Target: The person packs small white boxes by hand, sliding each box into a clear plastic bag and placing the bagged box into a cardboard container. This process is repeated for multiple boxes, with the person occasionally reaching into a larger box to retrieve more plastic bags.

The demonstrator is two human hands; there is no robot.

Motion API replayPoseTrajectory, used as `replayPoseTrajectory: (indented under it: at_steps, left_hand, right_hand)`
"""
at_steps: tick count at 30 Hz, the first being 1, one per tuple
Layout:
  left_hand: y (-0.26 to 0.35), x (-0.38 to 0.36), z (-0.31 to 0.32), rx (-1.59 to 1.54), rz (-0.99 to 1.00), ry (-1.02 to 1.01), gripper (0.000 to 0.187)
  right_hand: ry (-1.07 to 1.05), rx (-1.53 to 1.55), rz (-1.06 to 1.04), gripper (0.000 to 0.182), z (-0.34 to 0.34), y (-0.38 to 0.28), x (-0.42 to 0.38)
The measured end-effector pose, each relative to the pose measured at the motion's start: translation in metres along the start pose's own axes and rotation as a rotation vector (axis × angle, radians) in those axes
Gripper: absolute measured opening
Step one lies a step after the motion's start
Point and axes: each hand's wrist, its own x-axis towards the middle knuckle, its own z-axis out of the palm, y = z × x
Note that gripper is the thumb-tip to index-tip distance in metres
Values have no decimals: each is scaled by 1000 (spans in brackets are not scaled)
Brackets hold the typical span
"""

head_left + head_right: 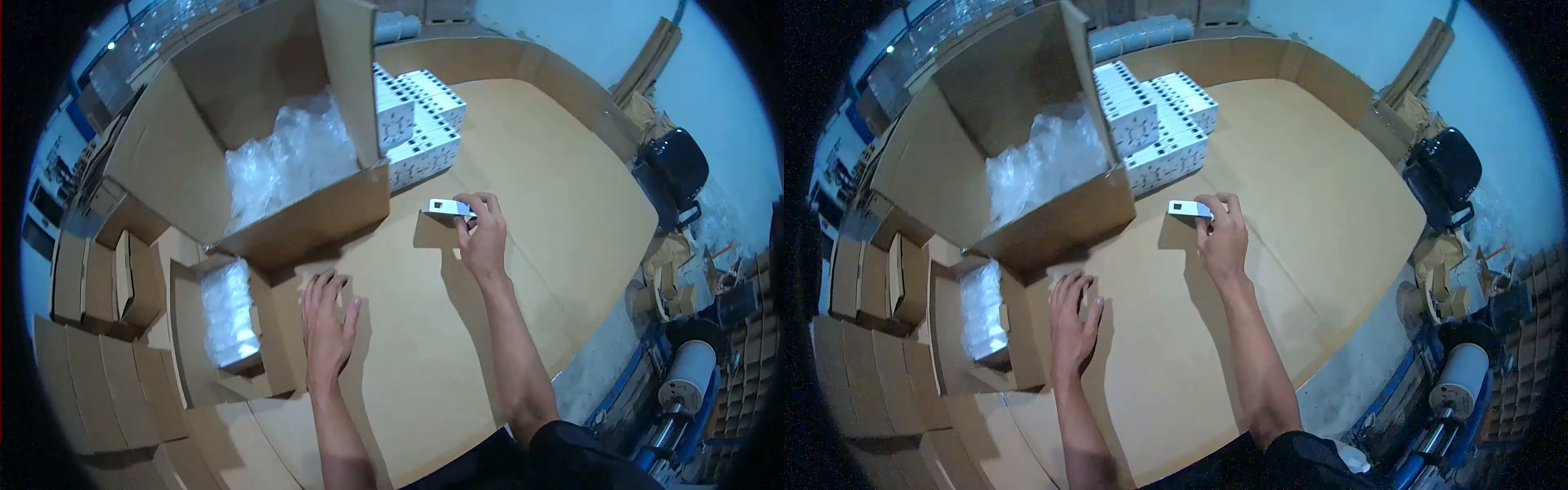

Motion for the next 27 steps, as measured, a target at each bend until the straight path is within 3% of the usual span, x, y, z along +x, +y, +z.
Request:
replayPoseTrajectory:
  at_steps: [2, 3, 4, 6, 8, 10, 15, 20, 22, 24, 26, 27]
  left_hand:
    - [1, 2, -5, -256, -131, -12, 37]
    - [-4, 2, 3, -222, -46, 137, 32]
    - [-1, 4, -1, -209, -70, 150, 32]
    - [6, 7, -11, -475, -293, -6, 29]
    - [0, 6, -2, -533, -288, 80, 24]
    - [-5, 8, -2, -915, -439, -26, 21]
    - [-11, 7, -10, -1250, -533, -49, 22]
    - [-21, 6, -8, -1196, -508, 45, 31]
    - [-22, 6, -9, -1119, -404, 155, 30]
    - [-21, 7, -8, -1115, -399, 173, 37]
    - [-18, 7, -9, -1021, -330, 192, 41]
    - [-17, 7, -9, -1020, -330, 190, 41]
  right_hand:
    - [-32, 82, -12, 32, 5, -21, -18]
    - [-54, 98, -15, 32, 7, -30, -23]
    - [-76, 109, -54, 33, 9, -38, -27]
    - [-119, 139, -93, 34, 12, -55, -36]
    - [-165, 178, -183, 34, 13, -68, -42]
    - [-215, 213, -195, 35, 14, -78, -51]
    - [-350, 294, -306, 40, 25, -92, -69]
    - [-490, 414, -329, 35, 28, -100, -72]
    - [-496, 441, -341, 30, 32, -98, -72]
    - [-550, 733, 13, 21, 49, -84, -76]
    - [-494, 761, -12, 16, 57, -74, -78]
    - [-576, 727, 83, 16, 57, -72, -76]
